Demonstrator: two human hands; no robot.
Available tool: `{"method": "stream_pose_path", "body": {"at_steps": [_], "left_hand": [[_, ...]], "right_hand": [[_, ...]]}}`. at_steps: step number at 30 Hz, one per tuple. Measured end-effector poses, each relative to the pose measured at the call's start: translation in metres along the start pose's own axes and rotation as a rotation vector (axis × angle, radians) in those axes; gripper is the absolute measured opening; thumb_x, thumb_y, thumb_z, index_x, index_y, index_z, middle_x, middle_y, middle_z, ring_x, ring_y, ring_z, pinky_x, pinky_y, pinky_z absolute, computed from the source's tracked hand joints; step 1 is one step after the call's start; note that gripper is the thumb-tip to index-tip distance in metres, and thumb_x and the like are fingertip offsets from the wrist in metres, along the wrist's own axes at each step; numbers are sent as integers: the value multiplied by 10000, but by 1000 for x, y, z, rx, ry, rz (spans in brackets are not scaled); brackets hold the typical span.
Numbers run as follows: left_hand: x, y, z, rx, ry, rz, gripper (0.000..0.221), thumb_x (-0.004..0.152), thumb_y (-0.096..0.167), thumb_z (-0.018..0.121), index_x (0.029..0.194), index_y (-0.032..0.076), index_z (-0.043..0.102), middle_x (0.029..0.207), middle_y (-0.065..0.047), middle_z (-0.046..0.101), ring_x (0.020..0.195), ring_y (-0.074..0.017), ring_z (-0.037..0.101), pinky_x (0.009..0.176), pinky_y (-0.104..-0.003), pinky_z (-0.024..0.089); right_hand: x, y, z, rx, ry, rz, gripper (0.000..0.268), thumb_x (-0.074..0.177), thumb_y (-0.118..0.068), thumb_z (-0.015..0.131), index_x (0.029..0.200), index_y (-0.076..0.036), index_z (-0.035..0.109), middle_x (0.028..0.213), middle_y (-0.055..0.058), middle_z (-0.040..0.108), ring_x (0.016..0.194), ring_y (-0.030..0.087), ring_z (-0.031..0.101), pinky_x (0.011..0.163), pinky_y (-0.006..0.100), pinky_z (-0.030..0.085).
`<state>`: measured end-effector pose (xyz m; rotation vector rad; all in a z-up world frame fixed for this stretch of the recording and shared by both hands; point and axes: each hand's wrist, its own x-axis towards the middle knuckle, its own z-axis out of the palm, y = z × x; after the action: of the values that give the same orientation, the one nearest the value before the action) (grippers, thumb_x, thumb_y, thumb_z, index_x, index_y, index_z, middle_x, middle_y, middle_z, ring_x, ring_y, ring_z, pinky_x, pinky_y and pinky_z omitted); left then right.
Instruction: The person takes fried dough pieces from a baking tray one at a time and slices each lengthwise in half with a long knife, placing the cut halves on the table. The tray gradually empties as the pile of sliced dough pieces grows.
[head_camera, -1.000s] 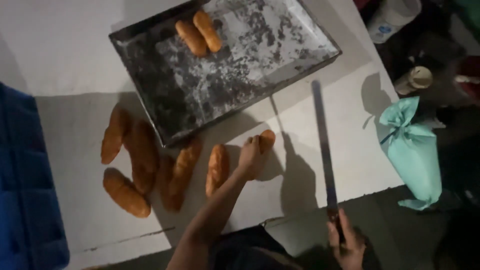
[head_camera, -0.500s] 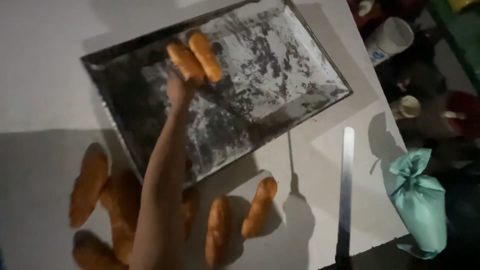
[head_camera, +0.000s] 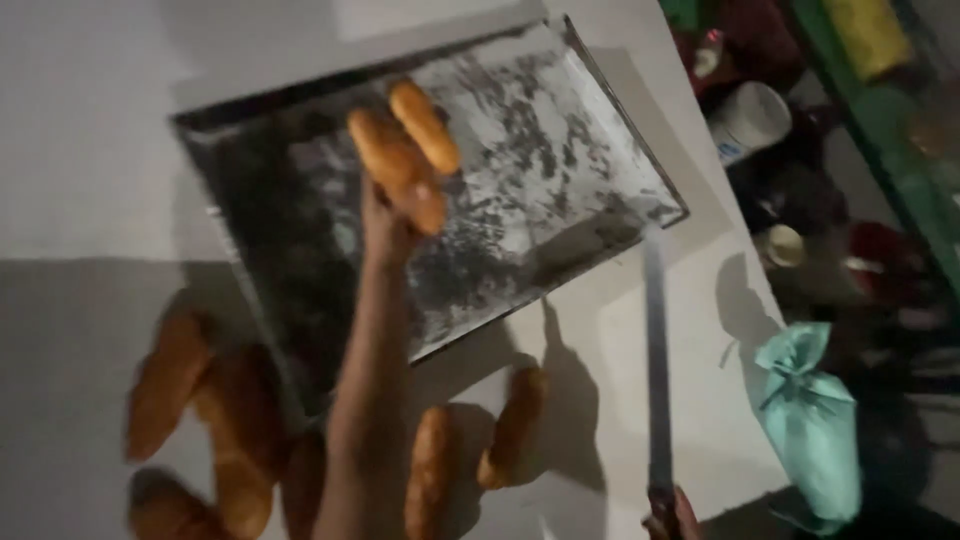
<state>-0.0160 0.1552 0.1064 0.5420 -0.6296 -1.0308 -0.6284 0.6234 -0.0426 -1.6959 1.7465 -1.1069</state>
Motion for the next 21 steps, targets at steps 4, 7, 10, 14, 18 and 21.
{"method": "stream_pose_path", "body": {"at_steps": [4, 7, 10, 14, 18, 21], "left_hand": [[-128, 105, 78, -371, -52, -233, 658, 976, 425, 648, 1501, 112, 405, 1375, -137, 587, 1194, -311, 621, 911, -520, 603], [-178, 137, 103, -447, -51, -294, 732, 1015, 576, 513, 1518, 51, 429, 1406, -157, 598, 1230, -316, 622, 954, -531, 592], [-224, 136, 112, -421, 28, -384, 769, 979, 634, 467, 1491, 61, 444, 1366, -149, 616, 1192, -329, 635, 943, -533, 575], [-259, 99, 108, -308, 105, -333, 756, 989, 639, 474, 1495, 77, 451, 1343, -132, 622, 1166, -324, 641, 961, -500, 552], [-277, 106, 124, -329, 18, -290, 709, 1026, 612, 452, 1491, 77, 433, 1314, -161, 630, 1131, -329, 655, 967, -468, 554], [-282, 97, 124, -376, -40, -294, 690, 1037, 613, 430, 1474, 79, 421, 1255, -194, 641, 1061, -346, 665, 907, -475, 564]], "right_hand": [[112, -261, 56, 117, -236, 144, 580, 977, -100, 568, 1547, -23, 500, 1054, 175, 794, 796, 176, 729, 699, 302, 566], [167, -410, 80, -65, -282, -245, 550, 972, -161, 629, 1499, -77, 496, 1056, 150, 790, 806, 203, 771, 696, 305, 606], [179, -473, 85, -35, -303, -303, 563, 969, -157, 640, 1509, -99, 495, 1039, 154, 793, 813, 250, 776, 684, 321, 610], [186, -508, 81, -15, -262, -515, 550, 990, -140, 639, 1521, -110, 498, 1025, 148, 782, 896, 277, 787, 727, 335, 613], [180, -527, 73, -11, -187, -682, 548, 993, -128, 634, 1523, -115, 496, 1199, 208, 723, 965, 347, 757, 758, 373, 611], [176, -527, 68, -49, -150, -738, 544, 988, -145, 638, 1515, -118, 504, 1239, 216, 716, 944, 374, 744, 728, 396, 603]]}}
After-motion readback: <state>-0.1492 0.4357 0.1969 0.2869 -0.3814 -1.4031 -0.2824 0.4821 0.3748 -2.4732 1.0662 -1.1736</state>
